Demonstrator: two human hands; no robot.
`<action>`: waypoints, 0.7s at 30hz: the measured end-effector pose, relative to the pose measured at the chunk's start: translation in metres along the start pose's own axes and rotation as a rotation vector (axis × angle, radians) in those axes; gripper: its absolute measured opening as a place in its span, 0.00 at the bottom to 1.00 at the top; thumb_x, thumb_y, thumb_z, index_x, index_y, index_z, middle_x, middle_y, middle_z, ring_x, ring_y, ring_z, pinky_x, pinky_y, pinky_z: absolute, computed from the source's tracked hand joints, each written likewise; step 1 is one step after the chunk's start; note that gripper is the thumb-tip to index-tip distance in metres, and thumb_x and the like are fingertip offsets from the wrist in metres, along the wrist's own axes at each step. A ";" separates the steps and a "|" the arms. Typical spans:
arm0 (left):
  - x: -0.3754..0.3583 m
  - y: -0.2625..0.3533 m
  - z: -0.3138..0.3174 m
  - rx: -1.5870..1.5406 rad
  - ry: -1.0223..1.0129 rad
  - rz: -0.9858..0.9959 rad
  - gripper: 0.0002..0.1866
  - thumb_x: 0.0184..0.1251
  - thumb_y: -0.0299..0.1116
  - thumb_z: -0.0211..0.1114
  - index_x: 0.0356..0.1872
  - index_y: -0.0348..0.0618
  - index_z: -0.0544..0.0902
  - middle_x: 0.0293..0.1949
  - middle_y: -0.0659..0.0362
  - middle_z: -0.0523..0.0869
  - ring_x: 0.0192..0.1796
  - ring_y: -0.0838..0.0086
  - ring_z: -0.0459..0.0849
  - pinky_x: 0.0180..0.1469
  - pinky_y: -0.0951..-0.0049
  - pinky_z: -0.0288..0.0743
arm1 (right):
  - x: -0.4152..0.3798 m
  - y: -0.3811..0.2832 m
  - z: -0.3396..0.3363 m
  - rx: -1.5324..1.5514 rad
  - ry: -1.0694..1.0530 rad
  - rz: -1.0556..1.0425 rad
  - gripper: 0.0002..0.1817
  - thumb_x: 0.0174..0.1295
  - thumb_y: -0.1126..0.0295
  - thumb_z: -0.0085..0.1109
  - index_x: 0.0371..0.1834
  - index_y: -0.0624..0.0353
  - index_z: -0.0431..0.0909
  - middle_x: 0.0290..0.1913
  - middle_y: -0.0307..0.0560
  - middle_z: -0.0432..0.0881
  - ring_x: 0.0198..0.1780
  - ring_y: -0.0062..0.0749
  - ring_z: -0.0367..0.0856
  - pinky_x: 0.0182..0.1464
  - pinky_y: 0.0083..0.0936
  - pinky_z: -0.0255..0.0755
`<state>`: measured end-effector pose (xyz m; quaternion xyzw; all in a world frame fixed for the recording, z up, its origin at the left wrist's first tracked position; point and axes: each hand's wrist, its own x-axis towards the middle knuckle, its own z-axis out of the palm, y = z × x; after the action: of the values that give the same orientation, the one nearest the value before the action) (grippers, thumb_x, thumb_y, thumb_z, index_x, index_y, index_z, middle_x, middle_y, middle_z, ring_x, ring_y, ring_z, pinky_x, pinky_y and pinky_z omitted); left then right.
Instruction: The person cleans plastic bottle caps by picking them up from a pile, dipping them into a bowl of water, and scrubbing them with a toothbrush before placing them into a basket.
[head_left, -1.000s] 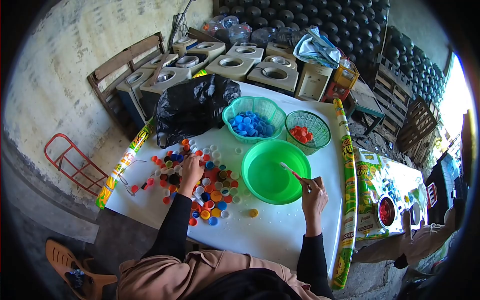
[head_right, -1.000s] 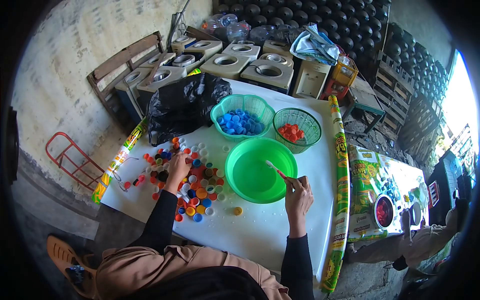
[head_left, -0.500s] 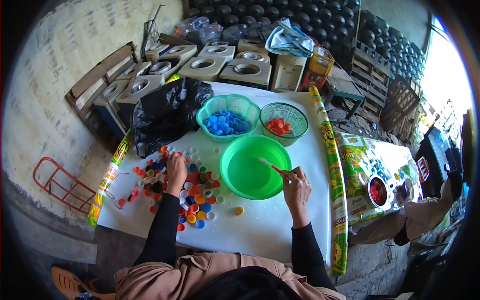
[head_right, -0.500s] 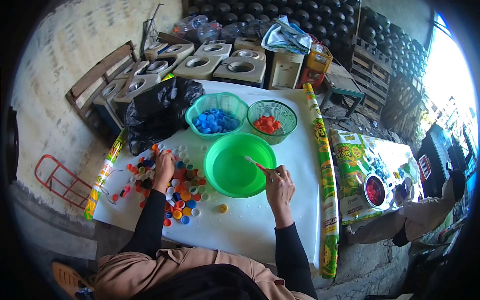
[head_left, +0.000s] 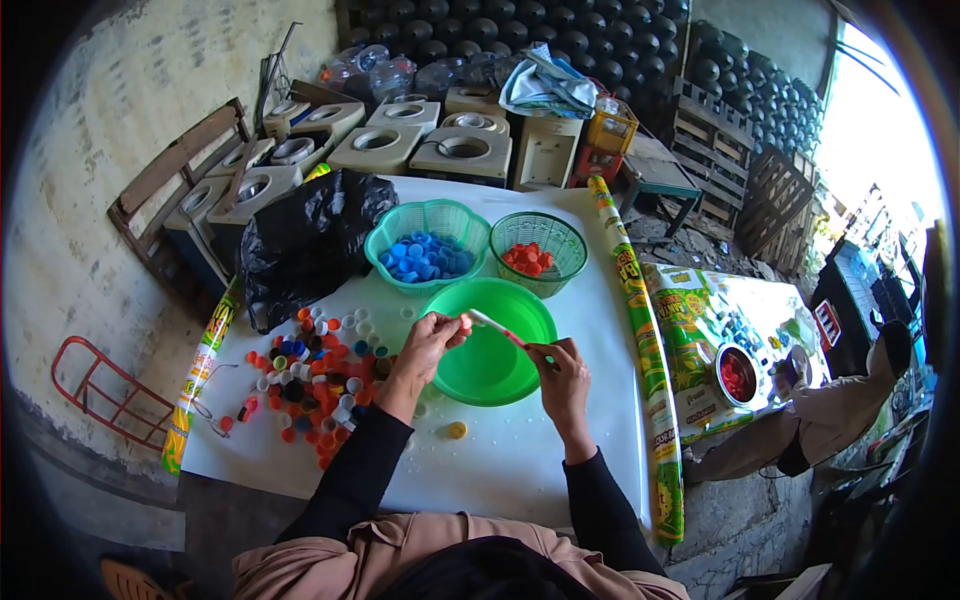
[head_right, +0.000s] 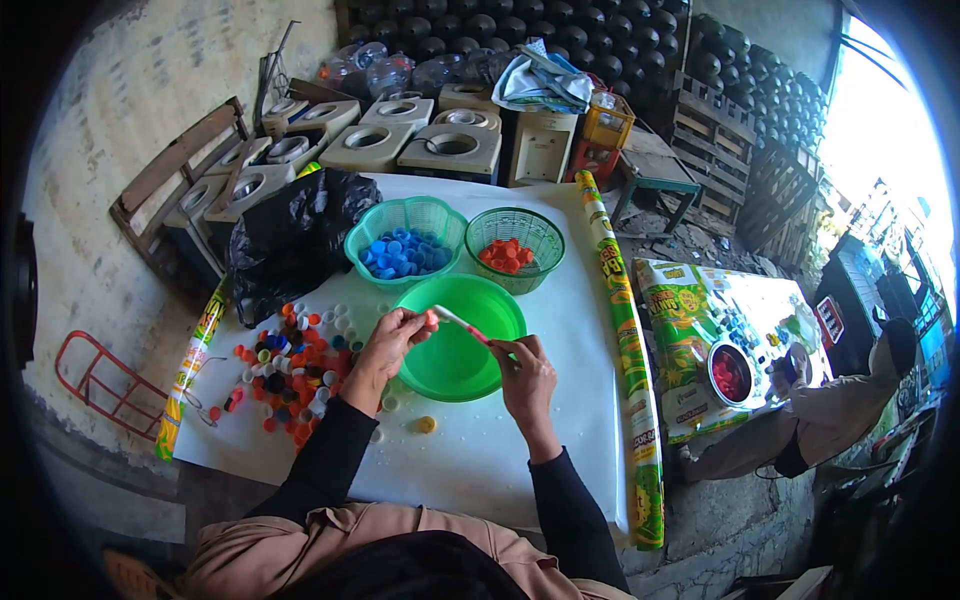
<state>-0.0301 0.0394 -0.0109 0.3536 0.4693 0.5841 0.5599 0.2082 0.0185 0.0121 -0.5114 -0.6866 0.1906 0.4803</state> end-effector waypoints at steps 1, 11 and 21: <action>0.002 -0.003 0.006 -0.045 -0.021 -0.049 0.04 0.77 0.29 0.62 0.43 0.41 0.79 0.42 0.56 0.87 0.43 0.76 0.87 0.44 0.78 0.81 | -0.001 0.002 0.001 0.007 -0.045 0.008 0.07 0.63 0.64 0.70 0.41 0.49 0.91 0.41 0.39 0.85 0.36 0.36 0.87 0.37 0.33 0.76; 0.007 -0.022 0.010 0.636 0.056 0.422 0.08 0.70 0.21 0.66 0.44 0.35 0.74 0.42 0.55 0.85 0.45 0.73 0.88 0.51 0.73 0.85 | -0.002 0.004 -0.003 -0.228 0.023 -0.050 0.05 0.62 0.64 0.70 0.39 0.46 0.91 0.38 0.38 0.83 0.34 0.37 0.85 0.36 0.34 0.75; -0.004 -0.002 0.015 0.749 -0.080 0.404 0.11 0.63 0.18 0.70 0.44 0.31 0.78 0.41 0.50 0.89 0.46 0.67 0.91 0.48 0.69 0.87 | 0.003 0.003 -0.015 -0.284 -0.118 -0.103 0.04 0.59 0.64 0.70 0.36 0.45 0.92 0.36 0.34 0.82 0.38 0.33 0.85 0.36 0.33 0.76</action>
<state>-0.0148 0.0377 -0.0074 0.6396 0.5485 0.4570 0.2849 0.2228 0.0188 0.0186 -0.5264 -0.7589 0.0964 0.3710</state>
